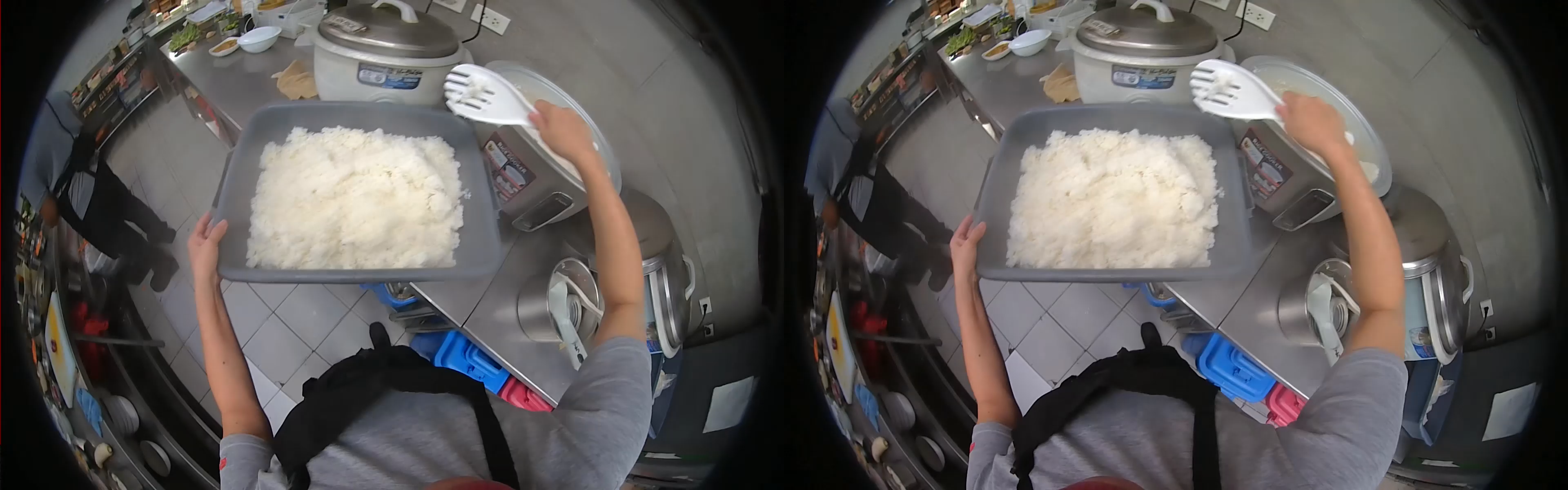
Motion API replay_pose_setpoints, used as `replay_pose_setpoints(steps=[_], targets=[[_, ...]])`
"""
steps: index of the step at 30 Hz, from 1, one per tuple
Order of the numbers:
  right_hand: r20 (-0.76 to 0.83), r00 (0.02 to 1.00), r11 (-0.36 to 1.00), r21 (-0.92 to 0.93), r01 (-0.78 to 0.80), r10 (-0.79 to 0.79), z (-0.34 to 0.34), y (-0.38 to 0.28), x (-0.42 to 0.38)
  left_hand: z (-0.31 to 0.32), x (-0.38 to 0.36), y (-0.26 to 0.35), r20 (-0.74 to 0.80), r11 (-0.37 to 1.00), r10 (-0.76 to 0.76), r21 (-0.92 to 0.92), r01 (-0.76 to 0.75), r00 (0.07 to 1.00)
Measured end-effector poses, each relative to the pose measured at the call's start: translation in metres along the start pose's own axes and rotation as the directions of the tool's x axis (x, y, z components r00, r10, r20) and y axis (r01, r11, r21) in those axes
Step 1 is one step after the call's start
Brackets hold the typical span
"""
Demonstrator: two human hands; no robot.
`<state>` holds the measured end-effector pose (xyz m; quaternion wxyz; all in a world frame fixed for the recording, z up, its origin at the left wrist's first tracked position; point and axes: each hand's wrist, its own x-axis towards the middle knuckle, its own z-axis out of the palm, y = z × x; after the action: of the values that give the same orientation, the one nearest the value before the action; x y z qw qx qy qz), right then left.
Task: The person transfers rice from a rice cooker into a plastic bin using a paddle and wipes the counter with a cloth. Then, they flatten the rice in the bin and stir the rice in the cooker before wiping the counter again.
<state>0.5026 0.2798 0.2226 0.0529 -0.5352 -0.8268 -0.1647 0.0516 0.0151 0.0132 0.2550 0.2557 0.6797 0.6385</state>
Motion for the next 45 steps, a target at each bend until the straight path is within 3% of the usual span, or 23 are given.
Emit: replay_pose_setpoints(steps=[4, 7, 9, 11, 13, 17, 19, 22, 23, 25, 26, 28, 29, 31, 32, 37, 45], targets=[[0.045, 0.991, 0.992, 0.018, -0.124, 0.123, 0.011, 0.098, 0.041, -0.005, 0.006, -0.008, -0.112, 0.973, 0.016, 0.232, 0.010, 0.994], [-0.004, 0.992, 0.980, -0.156, -0.126, 0.127, 0.032, 0.129, 0.057, -0.013, 0.013, -0.017, -0.063, 0.978, -0.021, 0.206, 0.034, 0.998], [-0.058, 0.998, 0.945, -0.323, -0.046, 0.028, 0.055, 0.145, 0.078, -0.010, 0.013, -0.018, -0.036, 0.982, -0.028, 0.187, 0.035, 0.999], [-0.026, 0.985, 0.841, -0.525, 0.132, -0.170, 0.100, 0.172, 0.116, -0.016, 0.005, -0.022, -0.032, 0.987, -0.018, 0.160, 0.023, 0.999], [0.186, 0.957, 0.797, -0.529, 0.290, -0.224, 0.120, 0.166, 0.143, -0.005, -0.009, -0.008, -0.078, 0.984, -0.011, 0.179, 0.025, 0.997], [0.284, 0.936, 0.804, -0.496, 0.329, -0.207, 0.140, 0.150, 0.176, 0.003, -0.013, -0.006, -0.159, 0.998, -0.027, 0.043, 0.035, 0.987], [0.071, 0.929, 0.851, -0.380, 0.362, -0.363, 0.172, 0.191, 0.187, 0.006, -0.013, 0.001, -0.140, 0.995, -0.061, -0.082, 0.050, 0.988], [0.209, 0.960, 0.977, -0.066, 0.202, -0.184, 0.223, 0.239, 0.207, 0.013, -0.017, 0.007, -0.135, 0.991, -0.080, -0.114, 0.064, 0.988], [0.332, 0.937, 0.991, 0.105, 0.080, -0.111, 0.227, 0.242, 0.203, 0.014, -0.017, 0.010, -0.135, 0.993, -0.078, -0.097, 0.065, 0.988], [0.580, 0.815, 0.894, 0.368, -0.255, -0.007, 0.204, 0.222, 0.184, 0.013, -0.019, 0.015, -0.164, 0.999, -0.053, 0.004, 0.054, 0.985], [0.594, 0.803, 0.867, 0.418, -0.270, -0.036, 0.223, 0.226, 0.182, 0.015, -0.019, 0.016, -0.152, 0.998, -0.033, 0.054, 0.042, 0.988], [0.534, 0.845, 0.940, 0.304, -0.155, -0.034, 0.203, 0.197, 0.163, 0.016, -0.017, 0.014, -0.152, 0.996, -0.089, 0.012, 0.092, 0.984], [0.522, 0.850, 0.966, 0.247, -0.073, -0.069, 0.202, 0.194, 0.159, 0.008, -0.011, 0.001, -0.118, 0.999, -0.044, -0.010, 0.043, 0.992], [0.478, 0.876, 0.978, 0.205, -0.044, -0.061, 0.179, 0.172, 0.143, 0.002, -0.005, -0.009, -0.103, 1.000, -0.027, -0.008, 0.027, 0.994], [0.475, 0.869, 0.975, 0.220, 0.033, -0.136, 0.168, 0.167, 0.137, 0.001, -0.005, -0.010, -0.101, 0.999, -0.041, -0.027, 0.038, 0.994], [0.526, 0.850, 0.825, 0.490, -0.281, -0.022, 0.137, 0.150, 0.100, 0.002, -0.002, -0.010, -0.077, 0.985, -0.072, -0.165, 0.059, 0.994], [0.438, 0.891, 0.671, 0.626, -0.398, 0.120, 0.134, 0.180, 0.067, 0.003, -0.007, -0.006, -0.037, 0.976, -0.097, -0.201, 0.088, 0.995]])
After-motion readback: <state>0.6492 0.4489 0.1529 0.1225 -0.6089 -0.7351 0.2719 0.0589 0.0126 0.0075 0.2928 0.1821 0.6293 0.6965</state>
